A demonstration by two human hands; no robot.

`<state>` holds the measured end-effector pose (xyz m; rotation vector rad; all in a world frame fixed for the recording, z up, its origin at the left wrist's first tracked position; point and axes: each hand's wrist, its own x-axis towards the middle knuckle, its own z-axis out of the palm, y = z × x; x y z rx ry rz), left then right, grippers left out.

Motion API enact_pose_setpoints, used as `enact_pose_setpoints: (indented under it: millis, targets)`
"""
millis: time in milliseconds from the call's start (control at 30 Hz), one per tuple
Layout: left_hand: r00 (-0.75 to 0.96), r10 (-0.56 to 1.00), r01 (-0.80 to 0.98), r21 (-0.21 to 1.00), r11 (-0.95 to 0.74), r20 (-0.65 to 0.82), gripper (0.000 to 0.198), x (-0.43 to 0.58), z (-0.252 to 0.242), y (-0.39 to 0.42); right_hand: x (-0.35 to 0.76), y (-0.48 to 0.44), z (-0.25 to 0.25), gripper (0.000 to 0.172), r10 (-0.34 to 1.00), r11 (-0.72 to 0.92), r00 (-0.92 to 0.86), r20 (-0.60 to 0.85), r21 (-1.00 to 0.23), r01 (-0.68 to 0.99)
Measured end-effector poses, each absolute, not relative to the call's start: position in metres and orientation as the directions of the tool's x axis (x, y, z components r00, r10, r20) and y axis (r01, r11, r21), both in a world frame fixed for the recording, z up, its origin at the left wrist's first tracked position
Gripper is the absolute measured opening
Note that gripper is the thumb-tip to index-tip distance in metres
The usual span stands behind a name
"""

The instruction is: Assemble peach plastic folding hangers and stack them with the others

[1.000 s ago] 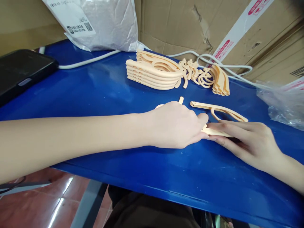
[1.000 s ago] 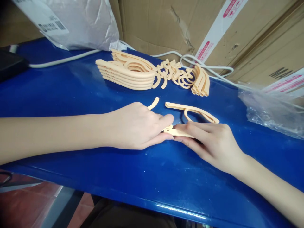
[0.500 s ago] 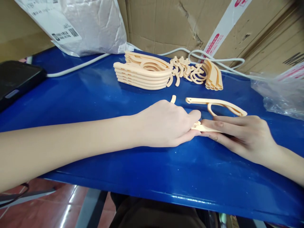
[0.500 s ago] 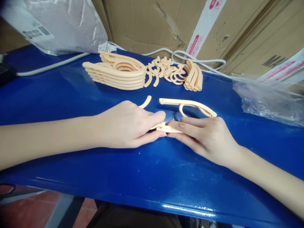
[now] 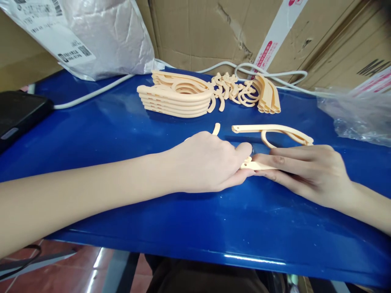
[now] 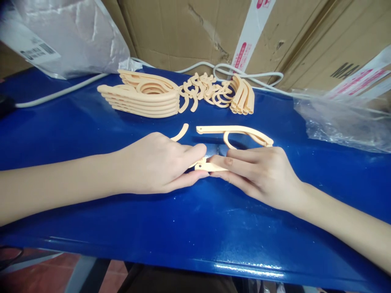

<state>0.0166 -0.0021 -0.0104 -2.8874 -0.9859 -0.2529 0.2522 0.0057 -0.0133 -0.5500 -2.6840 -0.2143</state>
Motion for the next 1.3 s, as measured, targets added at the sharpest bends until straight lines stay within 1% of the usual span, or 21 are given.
enact_pose_setpoints:
  millis: [167, 300, 433, 500, 633, 833, 967, 1067, 1167, 1233, 1300]
  targets:
    - [0.772, 0.606, 0.63, -0.105, -0.769, 0.193, 0.035, 0.019, -0.012, -0.005, 0.252, 0.006, -0.013, 0.025, 0.346, 0.916, -0.85, 0.397, 0.054, 0.398]
    - [0.778, 0.586, 0.622, -0.141, -0.77, 0.226, 0.038, 0.019, -0.012, -0.007, 0.253, 0.005, -0.013, 0.029, 0.344, 0.912, -0.846, 0.407, 0.068, 0.404]
    - [0.786, 0.586, 0.611, -0.107, -0.784, 0.196, 0.037, 0.018, -0.01, -0.005, 0.255, 0.004, -0.016, 0.029, 0.376, 0.898, -0.831, 0.409, 0.057, 0.435]
    - [0.79, 0.583, 0.605, -0.084, -0.792, 0.19, 0.037, 0.017, -0.008, -0.003, 0.255, 0.004, -0.016, 0.029, 0.374, 0.898, -0.829, 0.415, 0.061, 0.435]
    - [0.798, 0.567, 0.591, -0.085, -0.802, 0.202, 0.036, 0.016, -0.009, -0.002, 0.253, 0.004, -0.013, 0.028, 0.352, 0.903, -0.84, 0.414, 0.087, 0.421]
    - [0.808, 0.506, 0.549, -0.077, -0.832, 0.301, 0.034, 0.013, -0.017, 0.0, 0.253, 0.005, -0.012, 0.024, 0.343, 0.91, -0.843, 0.415, 0.078, 0.408]
    - [0.815, 0.494, 0.53, -0.045, -0.847, 0.301, 0.031, 0.011, -0.018, 0.002, 0.252, 0.005, -0.012, 0.024, 0.333, 0.907, -0.839, 0.43, 0.097, 0.41]
    - [0.823, 0.509, 0.531, -0.024, -0.847, 0.253, 0.03, 0.012, -0.013, 0.001, 0.25, 0.004, -0.01, 0.025, 0.354, 0.912, -0.836, 0.42, 0.044, 0.408]
    - [0.827, 0.526, 0.545, -0.05, -0.837, 0.198, 0.031, 0.014, -0.008, -0.001, 0.25, 0.002, -0.008, 0.025, 0.376, 0.919, -0.833, 0.406, -0.052, 0.39]
    - [0.829, 0.52, 0.543, -0.074, -0.837, 0.205, 0.032, 0.014, -0.007, -0.002, 0.25, 0.0, -0.007, 0.026, 0.398, 0.912, -0.822, 0.406, -0.085, 0.4]
    - [0.831, 0.508, 0.538, -0.094, -0.838, 0.228, 0.033, 0.014, -0.007, -0.002, 0.25, -0.001, -0.007, 0.026, 0.412, 0.905, -0.813, 0.411, -0.08, 0.418]
